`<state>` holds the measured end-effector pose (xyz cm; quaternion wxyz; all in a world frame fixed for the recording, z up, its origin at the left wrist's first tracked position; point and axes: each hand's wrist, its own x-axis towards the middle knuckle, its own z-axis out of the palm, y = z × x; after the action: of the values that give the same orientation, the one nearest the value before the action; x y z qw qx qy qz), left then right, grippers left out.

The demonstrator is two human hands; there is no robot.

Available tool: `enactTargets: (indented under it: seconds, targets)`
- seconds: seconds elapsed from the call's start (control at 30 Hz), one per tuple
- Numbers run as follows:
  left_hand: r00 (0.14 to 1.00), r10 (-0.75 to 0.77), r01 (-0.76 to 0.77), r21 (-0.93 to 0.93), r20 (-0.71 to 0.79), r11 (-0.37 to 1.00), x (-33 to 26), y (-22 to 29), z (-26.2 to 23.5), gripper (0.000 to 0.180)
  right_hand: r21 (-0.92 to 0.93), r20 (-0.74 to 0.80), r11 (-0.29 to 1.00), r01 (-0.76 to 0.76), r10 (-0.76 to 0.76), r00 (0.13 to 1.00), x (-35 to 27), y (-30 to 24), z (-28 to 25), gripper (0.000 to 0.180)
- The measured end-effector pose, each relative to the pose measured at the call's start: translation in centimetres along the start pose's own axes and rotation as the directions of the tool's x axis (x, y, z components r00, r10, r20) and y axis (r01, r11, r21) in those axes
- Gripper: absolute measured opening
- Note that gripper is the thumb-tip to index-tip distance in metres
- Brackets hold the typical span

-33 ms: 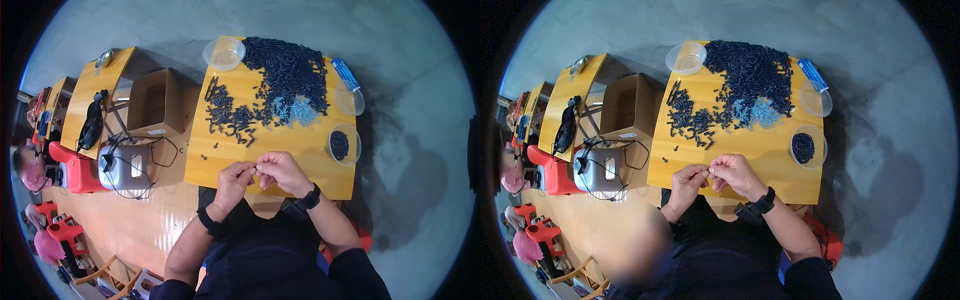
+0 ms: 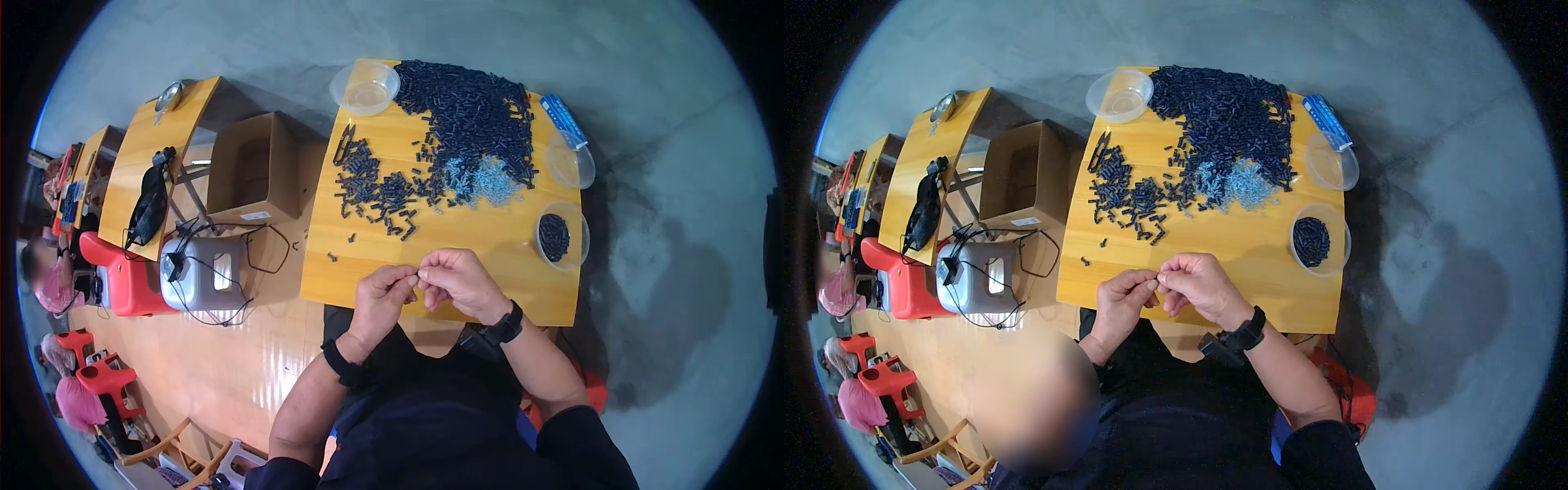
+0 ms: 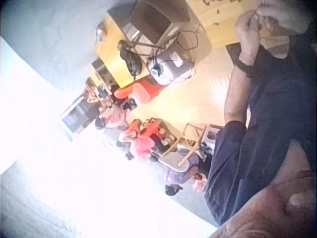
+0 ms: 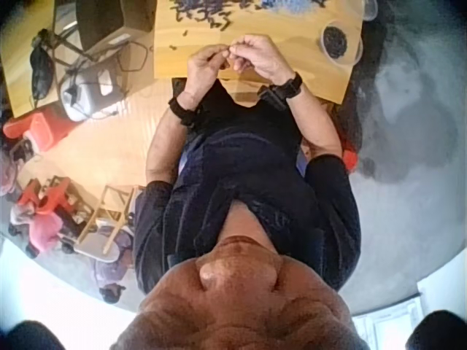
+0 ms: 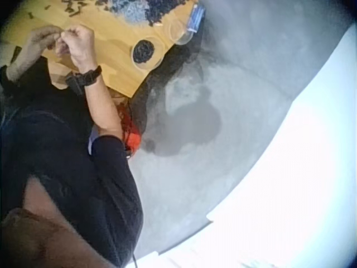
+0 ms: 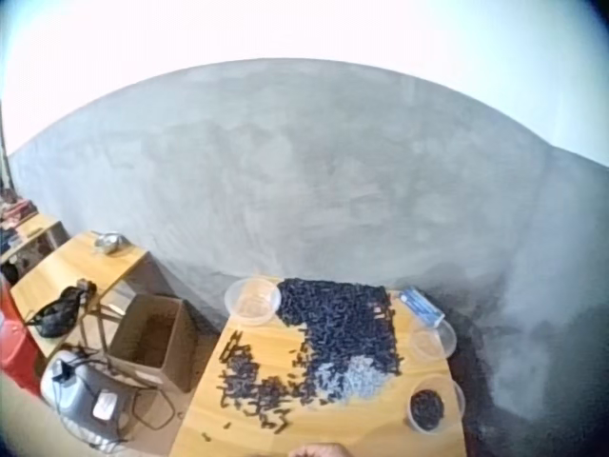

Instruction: Assembling small plastic components at a workshop table.

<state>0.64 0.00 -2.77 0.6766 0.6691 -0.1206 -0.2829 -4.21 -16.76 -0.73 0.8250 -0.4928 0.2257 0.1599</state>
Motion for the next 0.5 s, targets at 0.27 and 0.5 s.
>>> enactTargets:
  seconds: [0.27, 0.5]
  targets:
    - [0.984, -0.148, 0.144, 0.049, 0.098, 0.988, 0.48, 0.81, -0.52, 0.014, -0.101, -0.018, 0.995, 0.019, -0.021, 1.000, -0.35, 0.36, -0.19, 0.014]
    - [0.979, -0.184, 0.186, -0.016, 0.086, 0.982, 0.75, 0.28, -0.44, 0.014, -0.160, -0.012, 0.981, 0.114, -0.117, 0.993, -0.09, 1.01, -0.15, 0.012]
